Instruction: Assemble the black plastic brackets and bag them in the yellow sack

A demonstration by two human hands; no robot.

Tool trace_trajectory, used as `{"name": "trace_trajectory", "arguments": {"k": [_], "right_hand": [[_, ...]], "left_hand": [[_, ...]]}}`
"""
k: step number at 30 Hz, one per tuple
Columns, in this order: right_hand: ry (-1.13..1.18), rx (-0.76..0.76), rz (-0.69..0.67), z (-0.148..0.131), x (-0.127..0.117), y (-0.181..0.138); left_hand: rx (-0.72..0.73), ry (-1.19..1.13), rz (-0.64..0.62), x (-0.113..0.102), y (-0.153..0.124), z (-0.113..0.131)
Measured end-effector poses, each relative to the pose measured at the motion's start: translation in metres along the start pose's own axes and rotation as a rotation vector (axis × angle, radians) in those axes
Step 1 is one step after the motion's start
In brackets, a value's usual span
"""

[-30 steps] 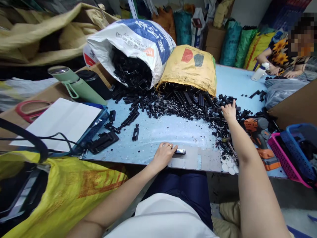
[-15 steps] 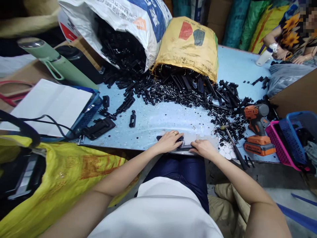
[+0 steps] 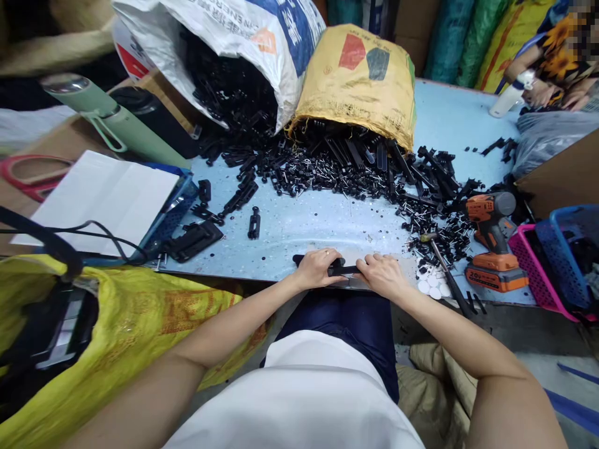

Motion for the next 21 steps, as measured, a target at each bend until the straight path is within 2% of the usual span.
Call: {"name": "trace_trajectory", "arguments": {"k": [4,7,10,12,14,17,21], "right_hand": [[0.014,-0.042,0.014,0.016,0.01,0.004],[0.054,-0.055,0.072,0.035,0.029,0.002],[0.089,-0.07,0.157,0.049,0.045,-0.004],[0.116,-0.076,0.186,0.054,0.051,-0.008],[0.154,-0.068,0.202,0.059,0.053,-0.004],[0.193,0.005,0.243,0.073,0.051,0.021],[0.115,0.198,0.292,0.098,0.049,0.09]], "left_hand": [[-0.029,-0.018,-0.092,0.001,0.009,0.0],[-0.11,-0.038,-0.125,-0.003,0.041,-0.015],[-0.412,0.091,-0.004,-0.015,0.088,-0.055],[-0.598,0.227,0.029,-0.021,0.114,-0.083],[-0.667,0.3,0.028,-0.023,0.129,-0.102],[-0.636,0.305,0.032,-0.02,0.136,-0.11],[-0.594,0.285,0.035,-0.018,0.12,-0.1]]}}
Point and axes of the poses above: each hand's wrist, its own y-axis towards the middle knuckle, its own x-axis out of the palm, z = x × y, the point moved 2 cm from there along y, towards the middle knuckle, and after that the axes turned 12 degrees about z, right-handed, at the moved point
